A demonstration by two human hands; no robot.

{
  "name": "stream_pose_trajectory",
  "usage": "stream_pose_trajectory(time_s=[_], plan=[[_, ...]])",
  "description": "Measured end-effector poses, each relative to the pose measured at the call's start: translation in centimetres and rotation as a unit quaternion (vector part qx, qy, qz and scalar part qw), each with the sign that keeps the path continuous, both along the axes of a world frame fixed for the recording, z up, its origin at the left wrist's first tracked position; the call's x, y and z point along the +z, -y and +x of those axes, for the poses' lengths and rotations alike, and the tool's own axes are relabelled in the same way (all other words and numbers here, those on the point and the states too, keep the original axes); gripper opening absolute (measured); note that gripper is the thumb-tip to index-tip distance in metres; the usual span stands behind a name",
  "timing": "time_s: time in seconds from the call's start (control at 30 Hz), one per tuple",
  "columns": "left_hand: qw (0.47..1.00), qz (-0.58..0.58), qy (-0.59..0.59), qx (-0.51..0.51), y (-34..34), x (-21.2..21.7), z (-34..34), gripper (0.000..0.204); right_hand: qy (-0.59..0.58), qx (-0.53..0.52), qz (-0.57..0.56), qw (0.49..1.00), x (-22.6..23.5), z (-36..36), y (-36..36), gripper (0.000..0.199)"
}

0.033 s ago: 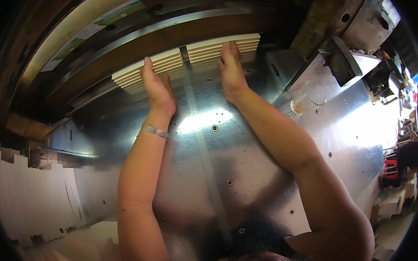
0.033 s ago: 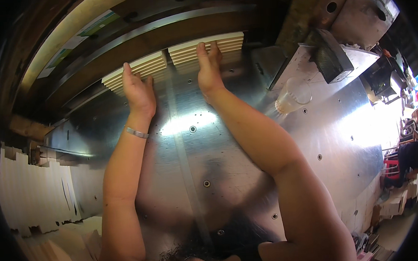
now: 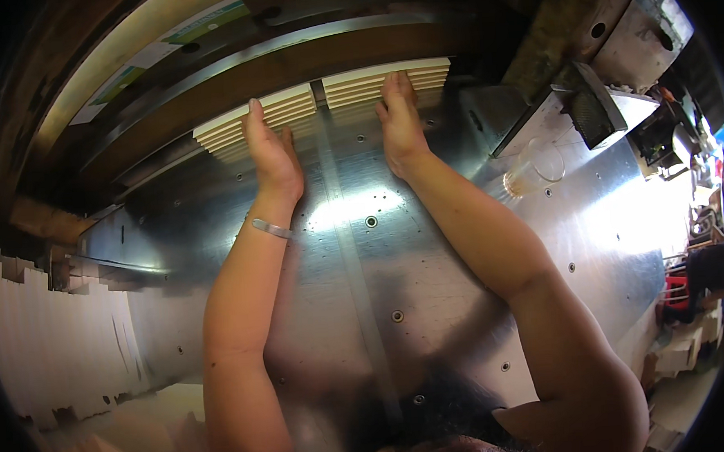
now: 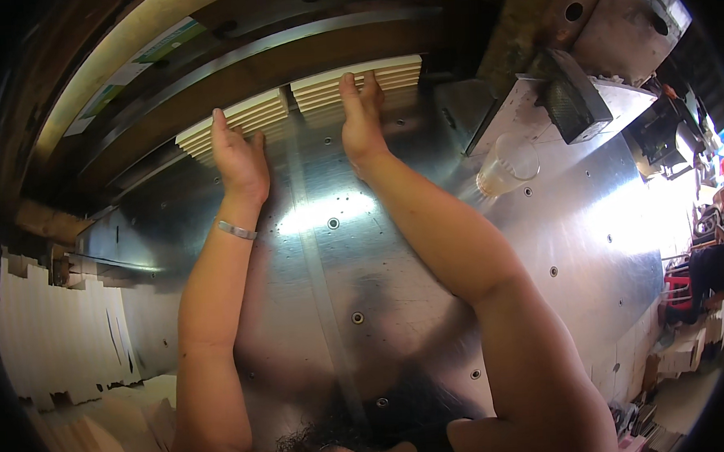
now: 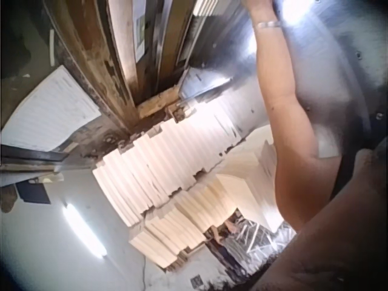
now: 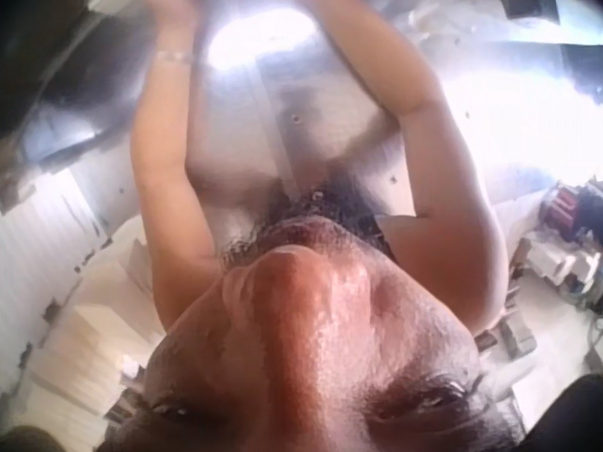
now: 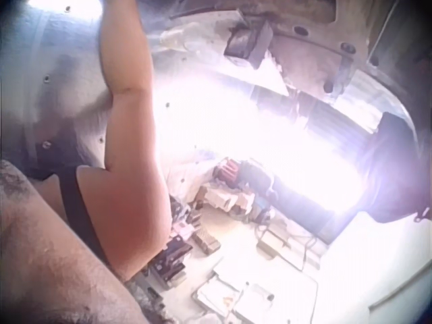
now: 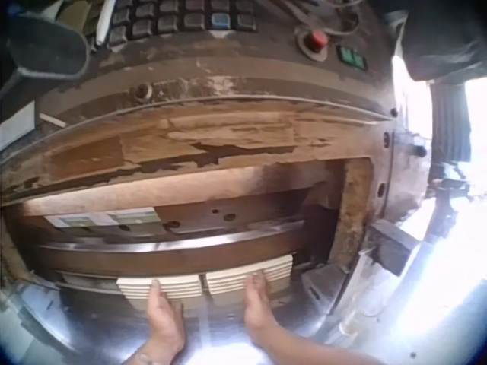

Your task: The person aligns stacks of paper on a large industrial paper cutting machine, pushes them under the blade to be trimmed, and سپس removes the trimmed blocks of paper to a side stack.

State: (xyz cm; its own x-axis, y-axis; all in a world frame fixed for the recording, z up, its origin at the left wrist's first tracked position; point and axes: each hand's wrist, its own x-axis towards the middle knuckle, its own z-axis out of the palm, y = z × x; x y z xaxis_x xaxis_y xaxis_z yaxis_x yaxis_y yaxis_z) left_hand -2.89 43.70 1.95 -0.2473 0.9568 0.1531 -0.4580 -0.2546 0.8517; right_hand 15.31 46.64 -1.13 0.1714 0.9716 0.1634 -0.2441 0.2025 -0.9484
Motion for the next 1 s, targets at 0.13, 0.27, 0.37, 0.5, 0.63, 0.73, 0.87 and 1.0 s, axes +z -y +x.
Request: stream_pose_trajectory(time_s=[0.13, 0.27, 0.37, 0.5, 0.63, 0.73, 0.87, 1.0], plan=[[1.000, 0.018, -0.016, -0.018, -0.1, -0.3, -0.5, 0.096, -0.004, -0.001, -0.004, 1.000, 0.2, -0.3, 0.1, 0.086], [1.000, -0.002, -0.012, 0.020, -0.6, -0.3, 0.2, 0.097, -0.076, 0.036, 0.029, 0.996, -0.4, 0.4, -0.3, 0.086], [1.000, -0.004, -0.004, 0.027, -1.4, -1.4, -0.7, 0.096, -0.085, 0.058, 0.033, 0.994, -0.4, 0.1, -0.6, 0.087], [0.999, -0.026, 0.003, 0.044, -1.8, -1.9, -0.3, 0.093, -0.053, 0.048, 0.026, 0.997, 0.4, 0.2, 0.4, 0.091], [0.996, -0.053, -0.040, 0.066, -1.3, -2.0, -0.7, 0.105, -0.069, 0.070, 0.019, 0.995, 1.1, -0.2, 1.3, 0.096], [0.995, -0.064, -0.040, 0.066, -0.5, -1.0, -0.3, 0.117, -0.060, 0.084, 0.019, 0.995, 1.0, 0.2, 1.1, 0.100], [0.996, -0.064, -0.032, 0.054, -0.1, -0.3, -0.1, 0.119, -0.049, 0.090, 0.031, 0.994, 1.0, 0.3, 1.0, 0.103], [0.996, -0.058, -0.021, 0.056, 0.1, 0.3, 0.2, 0.118, -0.066, 0.075, 0.035, 0.994, 1.2, 0.1, 0.9, 0.097]])
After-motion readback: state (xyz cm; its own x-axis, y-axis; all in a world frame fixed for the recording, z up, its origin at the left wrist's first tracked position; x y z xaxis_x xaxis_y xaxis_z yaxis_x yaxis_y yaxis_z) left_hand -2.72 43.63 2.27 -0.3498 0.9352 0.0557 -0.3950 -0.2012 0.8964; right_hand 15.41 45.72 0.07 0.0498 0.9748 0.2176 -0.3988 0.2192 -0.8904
